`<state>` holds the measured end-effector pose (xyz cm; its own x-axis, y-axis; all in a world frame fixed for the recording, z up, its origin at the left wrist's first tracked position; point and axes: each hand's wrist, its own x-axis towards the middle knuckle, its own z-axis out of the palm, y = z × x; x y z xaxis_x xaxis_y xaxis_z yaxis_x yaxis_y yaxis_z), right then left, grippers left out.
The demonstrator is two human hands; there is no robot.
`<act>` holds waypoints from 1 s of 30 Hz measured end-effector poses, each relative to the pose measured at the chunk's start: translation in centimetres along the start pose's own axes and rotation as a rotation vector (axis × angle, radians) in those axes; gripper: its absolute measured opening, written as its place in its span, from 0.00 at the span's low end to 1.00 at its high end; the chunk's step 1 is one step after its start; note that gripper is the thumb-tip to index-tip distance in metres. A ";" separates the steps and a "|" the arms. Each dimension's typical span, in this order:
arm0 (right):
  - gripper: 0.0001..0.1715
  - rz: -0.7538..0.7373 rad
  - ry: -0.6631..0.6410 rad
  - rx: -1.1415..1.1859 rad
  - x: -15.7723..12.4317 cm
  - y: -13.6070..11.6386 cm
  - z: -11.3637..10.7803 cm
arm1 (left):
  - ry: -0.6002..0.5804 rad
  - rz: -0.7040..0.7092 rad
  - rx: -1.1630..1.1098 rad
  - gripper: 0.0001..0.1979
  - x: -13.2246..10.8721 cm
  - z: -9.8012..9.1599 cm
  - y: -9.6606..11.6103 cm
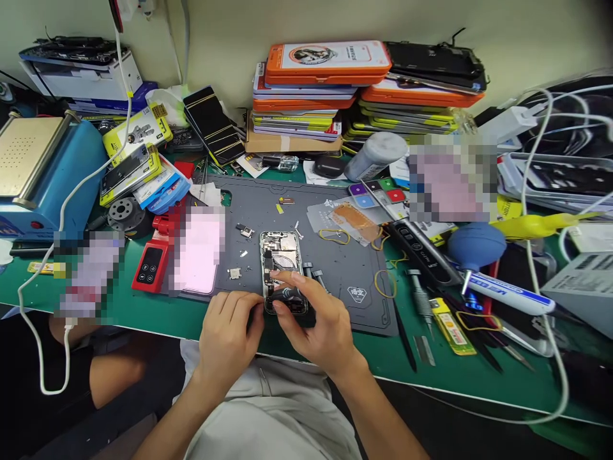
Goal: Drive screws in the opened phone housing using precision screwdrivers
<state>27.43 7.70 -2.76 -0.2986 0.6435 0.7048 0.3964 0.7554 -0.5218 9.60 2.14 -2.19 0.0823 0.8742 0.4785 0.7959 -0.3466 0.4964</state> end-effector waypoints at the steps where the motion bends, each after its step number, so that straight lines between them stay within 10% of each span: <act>1: 0.49 0.013 0.009 0.006 0.0 0.0 0.0 | -0.004 0.001 0.005 0.05 0.0 0.0 0.0; 12: 0.37 0.222 0.100 0.333 -0.2 -0.7 -0.4 | 0.013 0.034 0.035 0.04 0.2 -0.2 -0.5; 30: 0.42 -0.011 0.075 -0.067 -0.4 0.4 -1.0 | 0.034 0.011 -0.019 0.09 0.1 -0.1 -0.4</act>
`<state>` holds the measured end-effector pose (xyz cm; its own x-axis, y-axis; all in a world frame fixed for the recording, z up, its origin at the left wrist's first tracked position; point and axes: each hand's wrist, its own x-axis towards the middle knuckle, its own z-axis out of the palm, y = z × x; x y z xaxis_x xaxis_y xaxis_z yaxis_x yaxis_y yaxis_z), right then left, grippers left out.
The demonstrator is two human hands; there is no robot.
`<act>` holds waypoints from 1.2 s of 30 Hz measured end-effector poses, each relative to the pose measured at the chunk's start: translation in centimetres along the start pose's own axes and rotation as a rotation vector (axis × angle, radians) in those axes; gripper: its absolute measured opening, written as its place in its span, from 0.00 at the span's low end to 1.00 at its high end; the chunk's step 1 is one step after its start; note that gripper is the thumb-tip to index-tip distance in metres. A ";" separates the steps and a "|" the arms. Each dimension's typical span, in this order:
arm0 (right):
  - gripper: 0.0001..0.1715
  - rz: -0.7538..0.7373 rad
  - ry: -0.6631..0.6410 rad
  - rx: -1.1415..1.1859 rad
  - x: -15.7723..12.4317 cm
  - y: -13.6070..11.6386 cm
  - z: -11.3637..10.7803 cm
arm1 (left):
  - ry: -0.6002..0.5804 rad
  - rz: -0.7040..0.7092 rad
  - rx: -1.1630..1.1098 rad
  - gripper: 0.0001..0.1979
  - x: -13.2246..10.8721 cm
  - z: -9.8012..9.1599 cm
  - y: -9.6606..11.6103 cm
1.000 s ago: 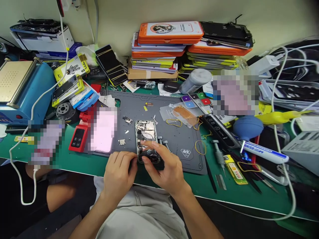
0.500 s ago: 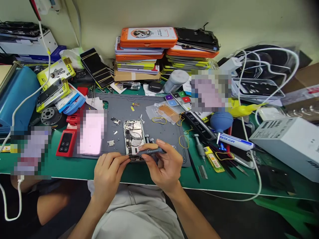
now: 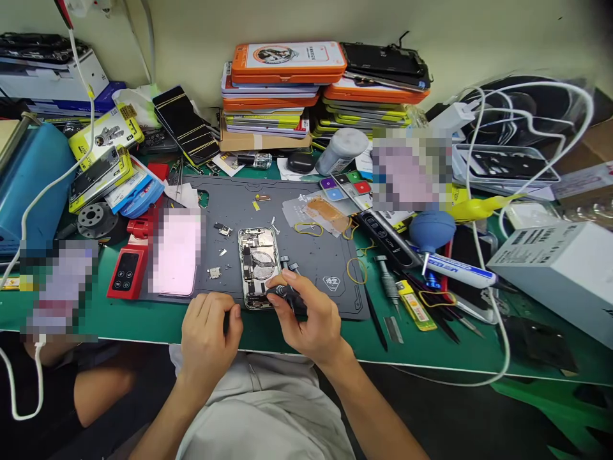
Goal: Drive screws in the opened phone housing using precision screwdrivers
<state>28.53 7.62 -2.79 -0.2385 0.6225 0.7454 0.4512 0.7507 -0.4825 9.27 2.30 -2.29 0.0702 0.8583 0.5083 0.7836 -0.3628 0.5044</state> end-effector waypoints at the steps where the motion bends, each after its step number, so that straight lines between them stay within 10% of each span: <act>1: 0.41 -0.004 0.003 -0.007 0.0 0.0 0.0 | 0.001 -0.001 -0.001 0.09 0.0 0.0 0.0; 16: 0.27 -0.093 -0.135 -0.045 0.9 -0.5 -0.9 | 0.003 -0.011 0.016 0.07 0.0 0.1 0.2; 36: 0.40 -0.043 -0.057 0.059 0.0 0.1 -0.8 | -0.007 -0.014 0.040 0.05 0.3 -0.1 0.4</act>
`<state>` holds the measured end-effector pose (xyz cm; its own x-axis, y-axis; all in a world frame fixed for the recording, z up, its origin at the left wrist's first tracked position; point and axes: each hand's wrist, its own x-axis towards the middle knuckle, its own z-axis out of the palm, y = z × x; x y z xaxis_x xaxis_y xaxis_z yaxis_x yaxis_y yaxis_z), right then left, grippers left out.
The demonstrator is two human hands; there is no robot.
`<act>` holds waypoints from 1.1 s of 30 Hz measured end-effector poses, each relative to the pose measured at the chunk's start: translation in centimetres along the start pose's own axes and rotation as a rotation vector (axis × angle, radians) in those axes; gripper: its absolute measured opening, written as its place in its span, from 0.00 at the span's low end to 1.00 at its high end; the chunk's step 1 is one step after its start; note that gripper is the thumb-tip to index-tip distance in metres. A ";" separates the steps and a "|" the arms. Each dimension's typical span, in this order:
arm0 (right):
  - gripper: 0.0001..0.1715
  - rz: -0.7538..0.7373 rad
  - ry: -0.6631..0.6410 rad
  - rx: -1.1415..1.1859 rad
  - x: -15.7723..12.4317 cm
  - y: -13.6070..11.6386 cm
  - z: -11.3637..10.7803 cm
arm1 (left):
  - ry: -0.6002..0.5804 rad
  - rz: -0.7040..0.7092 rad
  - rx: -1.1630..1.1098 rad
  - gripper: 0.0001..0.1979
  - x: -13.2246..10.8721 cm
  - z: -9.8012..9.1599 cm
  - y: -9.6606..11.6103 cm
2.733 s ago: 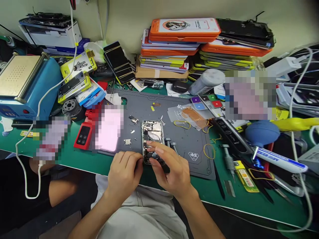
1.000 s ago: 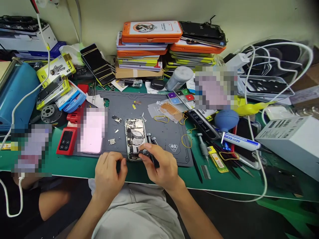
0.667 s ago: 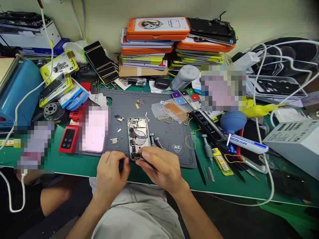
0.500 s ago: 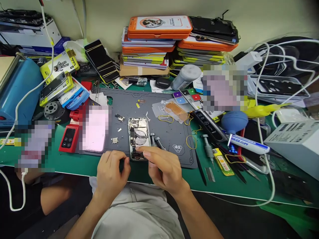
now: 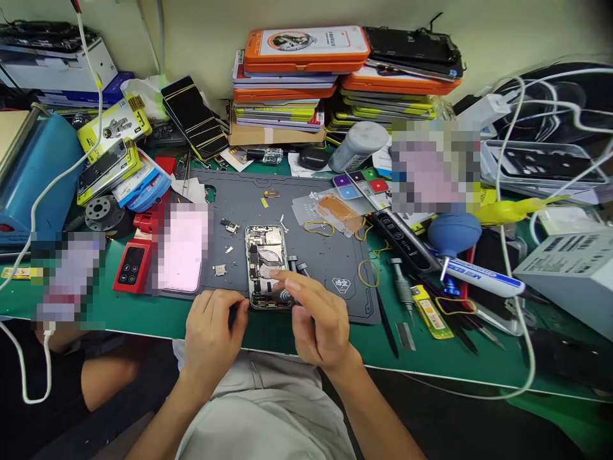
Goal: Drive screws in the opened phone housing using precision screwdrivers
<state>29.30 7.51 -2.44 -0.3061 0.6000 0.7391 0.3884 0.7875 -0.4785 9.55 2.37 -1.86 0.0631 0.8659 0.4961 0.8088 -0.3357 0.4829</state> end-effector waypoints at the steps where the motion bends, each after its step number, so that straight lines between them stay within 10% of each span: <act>1: 0.40 -0.003 0.004 0.004 0.0 0.0 0.0 | -0.006 -0.003 -0.005 0.05 -0.1 0.0 0.0; 33: 0.30 0.309 0.206 0.404 0.5 -1.5 -0.3 | -0.041 -0.072 -0.057 0.04 -0.8 -1.3 1.3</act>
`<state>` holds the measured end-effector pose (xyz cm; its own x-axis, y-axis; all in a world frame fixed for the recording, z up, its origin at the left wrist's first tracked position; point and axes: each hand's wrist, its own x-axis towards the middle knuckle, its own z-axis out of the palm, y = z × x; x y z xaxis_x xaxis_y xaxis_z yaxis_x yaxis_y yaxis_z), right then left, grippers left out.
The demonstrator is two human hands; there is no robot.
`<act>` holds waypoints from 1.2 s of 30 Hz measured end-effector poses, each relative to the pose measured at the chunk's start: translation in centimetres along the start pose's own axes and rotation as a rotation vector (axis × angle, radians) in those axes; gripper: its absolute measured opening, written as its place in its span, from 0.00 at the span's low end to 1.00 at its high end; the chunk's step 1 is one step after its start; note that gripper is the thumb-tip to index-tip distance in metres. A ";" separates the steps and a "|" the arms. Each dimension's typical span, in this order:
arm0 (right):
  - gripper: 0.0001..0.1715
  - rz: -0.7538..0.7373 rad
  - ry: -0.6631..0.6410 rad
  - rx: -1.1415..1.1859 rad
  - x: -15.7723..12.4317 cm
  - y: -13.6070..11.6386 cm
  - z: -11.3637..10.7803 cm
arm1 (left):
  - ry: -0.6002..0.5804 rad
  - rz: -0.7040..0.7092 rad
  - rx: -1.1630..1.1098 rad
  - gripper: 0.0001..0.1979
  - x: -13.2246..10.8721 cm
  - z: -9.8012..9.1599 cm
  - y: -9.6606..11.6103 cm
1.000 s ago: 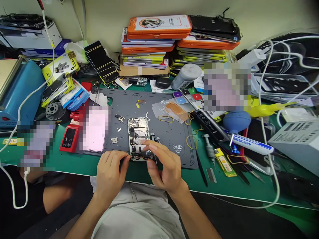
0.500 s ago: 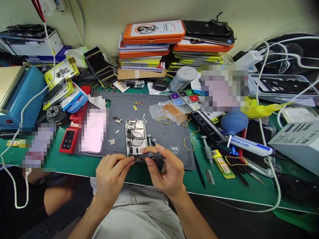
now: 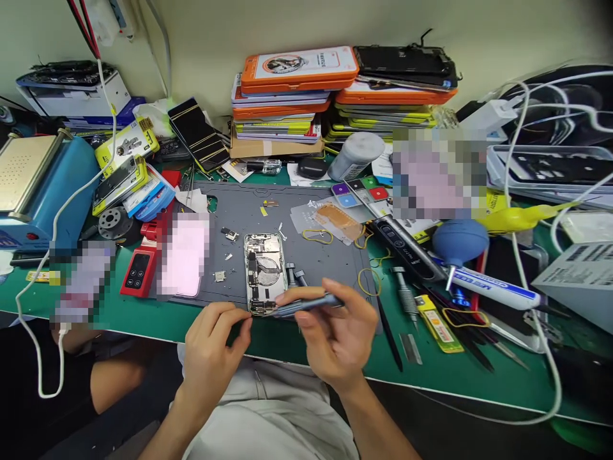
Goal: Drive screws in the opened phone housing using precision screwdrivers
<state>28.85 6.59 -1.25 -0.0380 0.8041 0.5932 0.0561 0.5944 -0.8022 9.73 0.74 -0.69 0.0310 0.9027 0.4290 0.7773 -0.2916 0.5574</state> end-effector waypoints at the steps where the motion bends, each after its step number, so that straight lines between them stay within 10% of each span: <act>1: 0.28 0.033 0.060 0.022 0.2 -0.2 0.0 | 0.017 -0.001 0.017 0.05 0.0 -0.2 -0.1; 5: 0.21 0.243 0.098 0.076 1.3 -1.4 -0.9 | 0.107 0.010 0.137 0.06 0.3 -1.4 -0.7; 13: 0.07 0.457 -0.617 -0.494 2.9 -2.8 -1.5 | 0.106 0.029 0.149 0.07 0.2 -1.4 -2.1; 20: 0.12 0.304 -0.705 -0.724 3.3 -2.0 -0.7 | 0.231 0.173 0.205 0.06 -0.9 0.2 -3.3; 36: 0.11 0.585 -0.982 -0.901 5.1 -3.5 1.2 | 0.292 0.184 0.255 0.04 -1.1 0.6 -3.5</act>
<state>27.25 8.65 4.48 -0.4230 0.8235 -0.3781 0.8833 0.2816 -0.3749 7.40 0.95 -3.53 0.0331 0.7049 0.7086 0.9069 -0.3192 0.2752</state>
